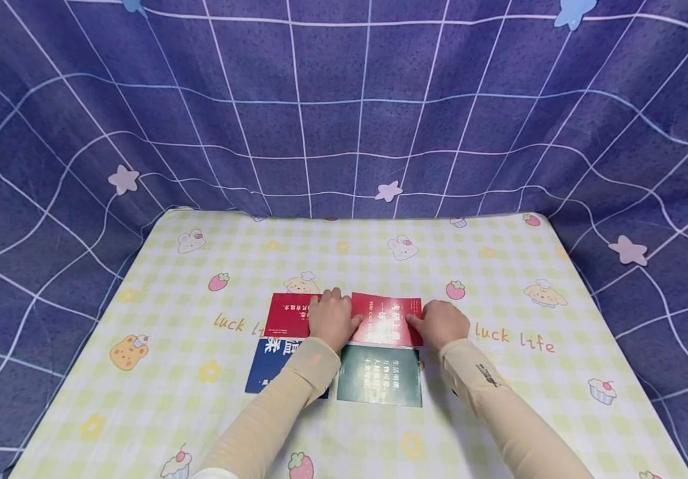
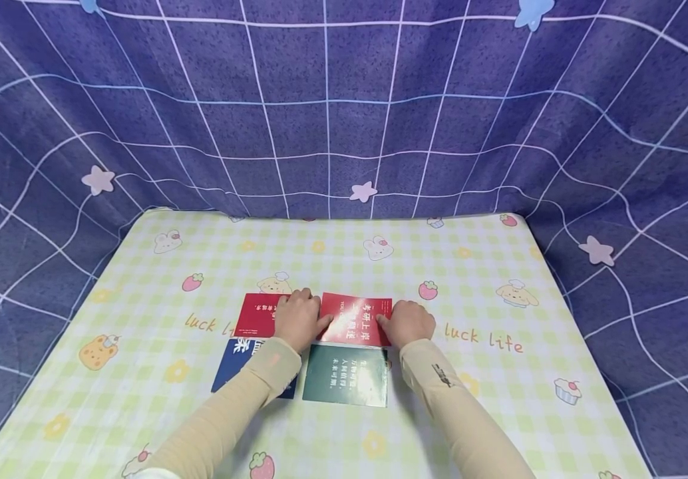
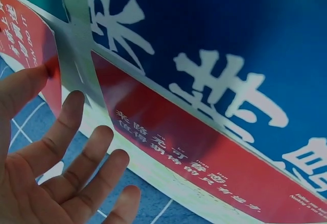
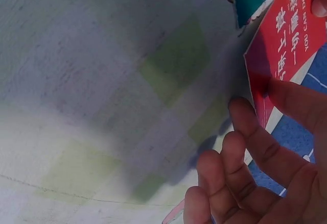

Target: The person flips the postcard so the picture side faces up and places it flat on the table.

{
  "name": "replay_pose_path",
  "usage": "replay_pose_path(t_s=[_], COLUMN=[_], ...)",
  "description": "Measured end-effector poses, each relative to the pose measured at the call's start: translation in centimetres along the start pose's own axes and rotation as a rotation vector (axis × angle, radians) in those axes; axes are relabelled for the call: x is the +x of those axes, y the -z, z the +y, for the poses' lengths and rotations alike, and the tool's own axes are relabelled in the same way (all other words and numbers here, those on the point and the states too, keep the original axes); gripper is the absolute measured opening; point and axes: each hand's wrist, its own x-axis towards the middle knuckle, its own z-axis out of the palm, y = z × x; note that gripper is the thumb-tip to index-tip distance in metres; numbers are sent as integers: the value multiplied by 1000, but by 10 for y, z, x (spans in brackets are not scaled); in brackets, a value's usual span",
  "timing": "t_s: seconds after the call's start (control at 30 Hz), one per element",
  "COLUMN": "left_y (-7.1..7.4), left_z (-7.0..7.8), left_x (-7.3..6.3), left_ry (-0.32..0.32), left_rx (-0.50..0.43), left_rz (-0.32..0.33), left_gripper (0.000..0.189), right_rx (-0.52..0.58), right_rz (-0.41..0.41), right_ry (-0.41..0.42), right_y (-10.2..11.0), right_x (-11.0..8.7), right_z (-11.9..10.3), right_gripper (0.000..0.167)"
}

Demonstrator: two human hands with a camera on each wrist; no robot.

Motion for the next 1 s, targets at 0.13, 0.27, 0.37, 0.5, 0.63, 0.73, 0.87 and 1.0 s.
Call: replay_pose_path(t_s=[0.13,0.27,0.37,0.5,0.63,0.73,0.87,1.0], left_y=[-1,-2,-3,-5,-6,-5,-5,-3], left_z=[1,2,2,1,1,0,1,2], left_x=[-1,-1,-1,1,1,1,-1,-3], left_ry=[10,20,24,23,22,21,24,32], left_rx=[14,28,36,42,48,59,75,78], left_rz=[10,9,4,7,13,22,34,38], left_gripper=[45,46,48,49,48,49,50,51], right_rx=[-40,-83,-100,-118,-138,-152,-159,-142], right_rz=[10,19,25,35,47,49,44,35], right_ry=[21,39,38,41,53,54,50,54], right_y=[-2,-4,-5,-6,-6,-6,-7,-8], right_x=[2,4,5,6,5,5,4,3], right_z=[-1,-2,-3,-5,-6,-7,-8,-7], right_gripper=[38,40,40,41,42,43,43,40])
